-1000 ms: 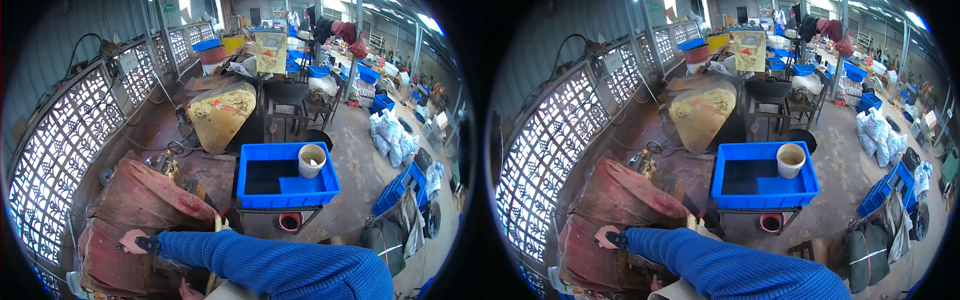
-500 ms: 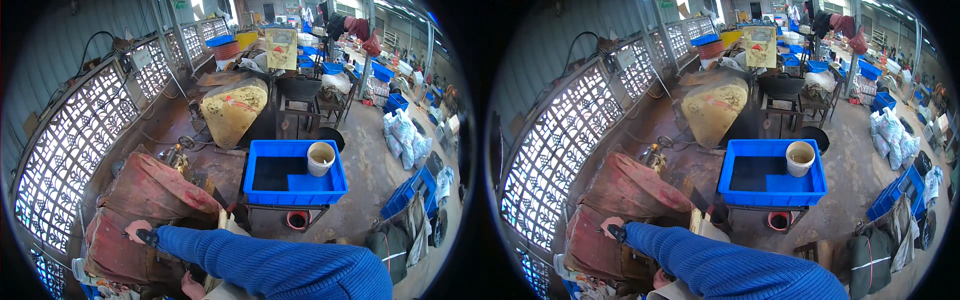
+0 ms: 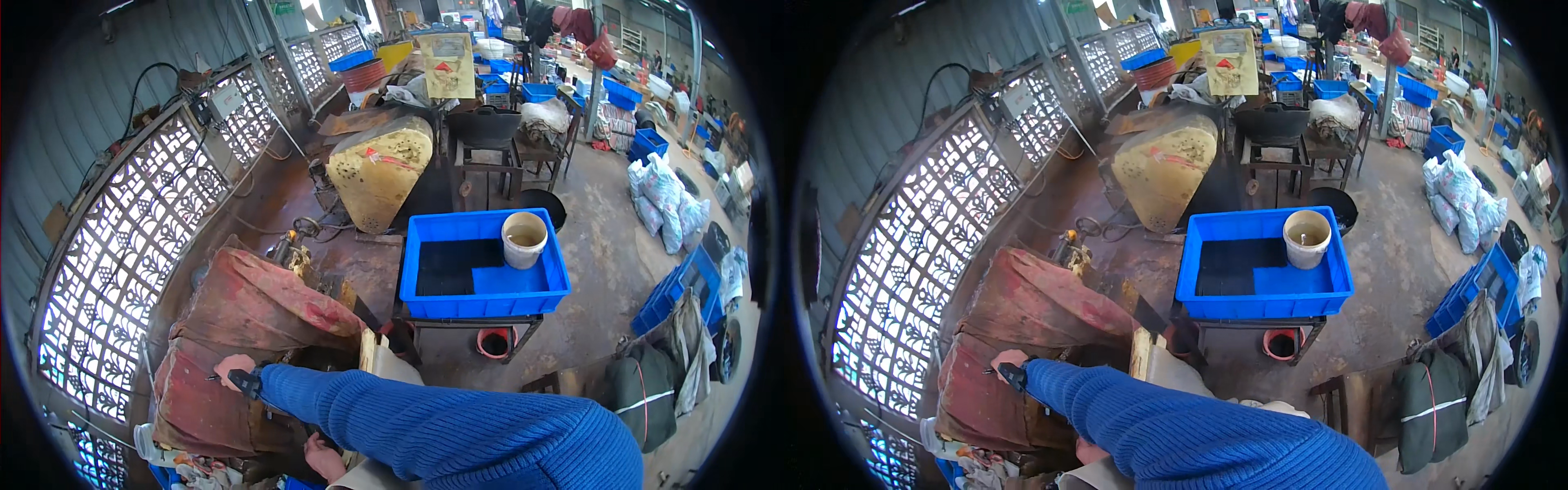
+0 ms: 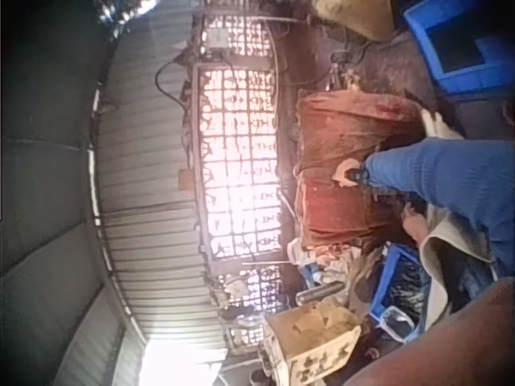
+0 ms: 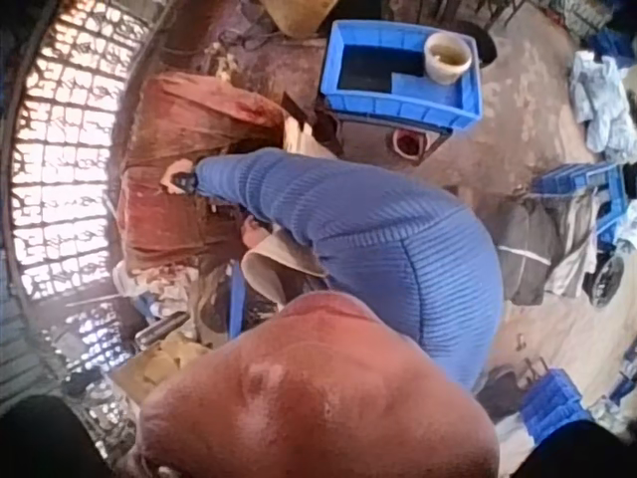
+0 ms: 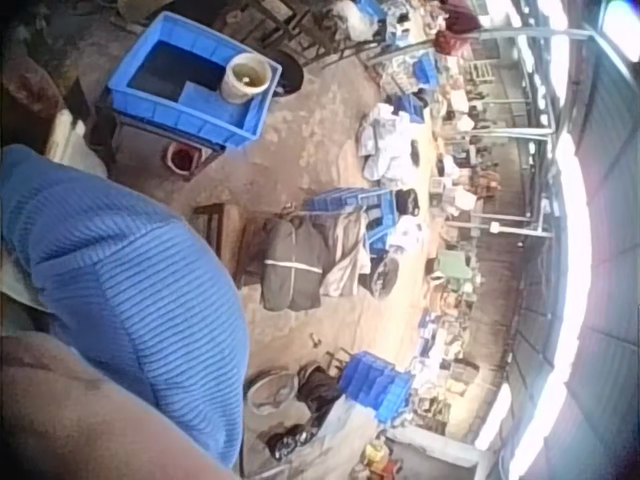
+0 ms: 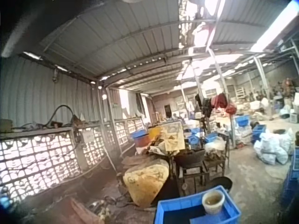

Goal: The person picks up a pair of glasses, holds them up, and then sets them down. They pick up a small black part from a blue bin, hold it against a grinding wheel, and then place it into a different blue bin, repeating this process with several more parts.

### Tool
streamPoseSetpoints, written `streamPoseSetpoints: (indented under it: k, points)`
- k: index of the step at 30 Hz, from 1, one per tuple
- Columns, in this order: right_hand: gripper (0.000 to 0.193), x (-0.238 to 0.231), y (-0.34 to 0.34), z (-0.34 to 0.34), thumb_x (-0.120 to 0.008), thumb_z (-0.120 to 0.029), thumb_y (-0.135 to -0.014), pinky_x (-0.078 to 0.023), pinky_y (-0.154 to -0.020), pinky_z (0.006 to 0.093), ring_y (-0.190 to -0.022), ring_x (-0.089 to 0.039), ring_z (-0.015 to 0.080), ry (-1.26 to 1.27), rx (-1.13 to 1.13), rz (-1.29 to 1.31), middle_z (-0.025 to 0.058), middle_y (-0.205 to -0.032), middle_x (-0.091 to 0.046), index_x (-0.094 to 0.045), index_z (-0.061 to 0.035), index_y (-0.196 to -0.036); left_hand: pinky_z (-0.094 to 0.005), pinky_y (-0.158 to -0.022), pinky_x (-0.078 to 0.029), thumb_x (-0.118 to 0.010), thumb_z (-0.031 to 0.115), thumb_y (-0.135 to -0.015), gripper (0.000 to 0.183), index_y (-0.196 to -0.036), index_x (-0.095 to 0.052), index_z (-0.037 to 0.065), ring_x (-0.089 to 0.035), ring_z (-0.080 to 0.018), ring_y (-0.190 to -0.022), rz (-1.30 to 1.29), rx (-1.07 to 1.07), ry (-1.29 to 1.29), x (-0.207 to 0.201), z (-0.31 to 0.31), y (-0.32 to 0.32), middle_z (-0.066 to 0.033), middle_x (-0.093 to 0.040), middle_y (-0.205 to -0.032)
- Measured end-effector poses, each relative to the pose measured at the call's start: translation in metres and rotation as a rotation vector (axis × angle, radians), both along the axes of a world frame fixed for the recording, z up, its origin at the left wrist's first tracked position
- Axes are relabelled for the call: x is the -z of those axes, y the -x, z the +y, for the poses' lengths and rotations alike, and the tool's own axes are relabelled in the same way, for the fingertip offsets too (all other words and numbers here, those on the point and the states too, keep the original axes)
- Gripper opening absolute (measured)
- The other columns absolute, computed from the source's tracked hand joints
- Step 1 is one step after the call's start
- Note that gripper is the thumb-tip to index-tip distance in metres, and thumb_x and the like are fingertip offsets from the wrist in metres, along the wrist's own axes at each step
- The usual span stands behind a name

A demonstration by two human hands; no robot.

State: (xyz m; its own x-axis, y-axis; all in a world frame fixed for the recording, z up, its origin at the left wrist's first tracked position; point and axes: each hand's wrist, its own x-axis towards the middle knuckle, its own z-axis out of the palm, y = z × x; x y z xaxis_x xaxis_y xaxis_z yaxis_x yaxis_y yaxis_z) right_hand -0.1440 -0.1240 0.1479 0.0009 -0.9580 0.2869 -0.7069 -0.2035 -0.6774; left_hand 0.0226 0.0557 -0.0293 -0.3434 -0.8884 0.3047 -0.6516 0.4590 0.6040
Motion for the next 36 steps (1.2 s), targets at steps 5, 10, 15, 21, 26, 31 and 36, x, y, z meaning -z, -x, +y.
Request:
streamPoseSetpoints:
  k: [5,10,15,21,26,31,36]
  points:
    - [0.023,0.002,0.009,0.04,-0.063,-0.027,-0.08,-0.051,-0.072,0.0494,-0.086,-0.064,0.0403,0.213,0.0,-0.109,0.0201,-0.087,-0.067,-0.066,-0.0053,-0.087,-0.0426,-0.068,-0.048,-0.052,-0.001,-0.079,0.019,-0.093,-0.065,0.0,-0.06,-0.0313,-0.074,0.061,-0.153,-0.052,0.005,0.002,0.0,-0.0151,-0.061,-0.081]
    - [0.031,-0.009,0.041,0.123,-0.063,-0.033,-0.081,-0.051,-0.068,0.048,-0.078,-0.064,0.0402,0.15,-0.126,-0.08,0.0211,-0.079,-0.065,-0.064,-0.0026,-0.086,-0.0414,-0.063,-0.049,-0.053,0.004,-0.085,0.016,-0.092,-0.067,0.001,-0.062,-0.0304,-0.073,0.545,-0.14,-0.064,0.005,-0.014,-0.014,-0.0179,-0.064,-0.083]
    - [0.029,0.008,0.069,0.222,-0.063,-0.03,-0.079,-0.05,-0.065,0.0462,-0.074,-0.064,0.0383,0.01,-0.144,-0.092,0.0198,-0.075,-0.064,-0.065,-0.0024,-0.086,-0.0452,-0.082,-0.049,-0.054,0.017,-0.088,0.038,-0.122,-0.06,0.001,-0.062,-0.0382,-0.089,0.086,-0.175,0.058,-0.028,-0.029,-0.036,-0.0238,-0.064,-0.104]
    - [0.026,0.053,0.085,0.291,-0.066,-0.029,-0.076,-0.048,-0.063,0.046,-0.07,-0.062,0.0373,-0.103,-0.181,-0.119,0.0173,-0.075,-0.064,-0.065,-0.0048,-0.085,-0.0451,-0.084,-0.049,-0.055,0.019,-0.087,0.039,-0.123,-0.062,0.006,-0.062,-0.0395,-0.095,-0.377,-0.001,0.212,-0.021,-0.054,-0.024,-0.0219,-0.065,-0.106]
    - [0.024,0.083,0.094,0.318,-0.067,-0.028,-0.075,-0.048,-0.064,0.0458,-0.071,-0.062,0.0357,-0.141,-0.186,-0.149,0.0163,-0.076,-0.065,-0.065,-0.0067,-0.086,-0.0414,-0.089,-0.048,-0.058,0.022,-0.086,0.045,-0.13,-0.058,0.014,-0.06,-0.0389,-0.106,-0.604,0.062,-0.19,0.016,-0.077,-0.019,-0.0245,-0.063,-0.114]
    - [0.025,0.085,0.101,0.328,-0.069,-0.028,-0.074,-0.048,-0.065,0.045,-0.073,-0.062,0.0347,-0.195,-0.247,-0.092,0.0154,-0.076,-0.065,-0.065,-0.0066,-0.086,-0.0445,-0.066,-0.049,-0.053,0.011,-0.088,0.016,-0.089,-0.067,0.002,-0.062,-0.0347,-0.075,-0.626,0.258,0.05,0.018,-0.08,-0.026,-0.0194,-0.064,-0.085]
    - [0.03,0.081,0.128,0.318,-0.069,-0.028,-0.075,-0.048,-0.066,0.0437,-0.071,-0.062,0.0308,-0.226,-0.495,-0.286,0.0175,-0.079,-0.064,-0.064,-0.0034,-0.093,-0.0414,-0.07,-0.051,-0.051,0.016,-0.09,0.019,-0.093,-0.067,0.009,-0.061,-0.0307,-0.079,-0.744,0.406,0.445,0.04,-0.081,-0.011,-0.015,-0.064,-0.085]
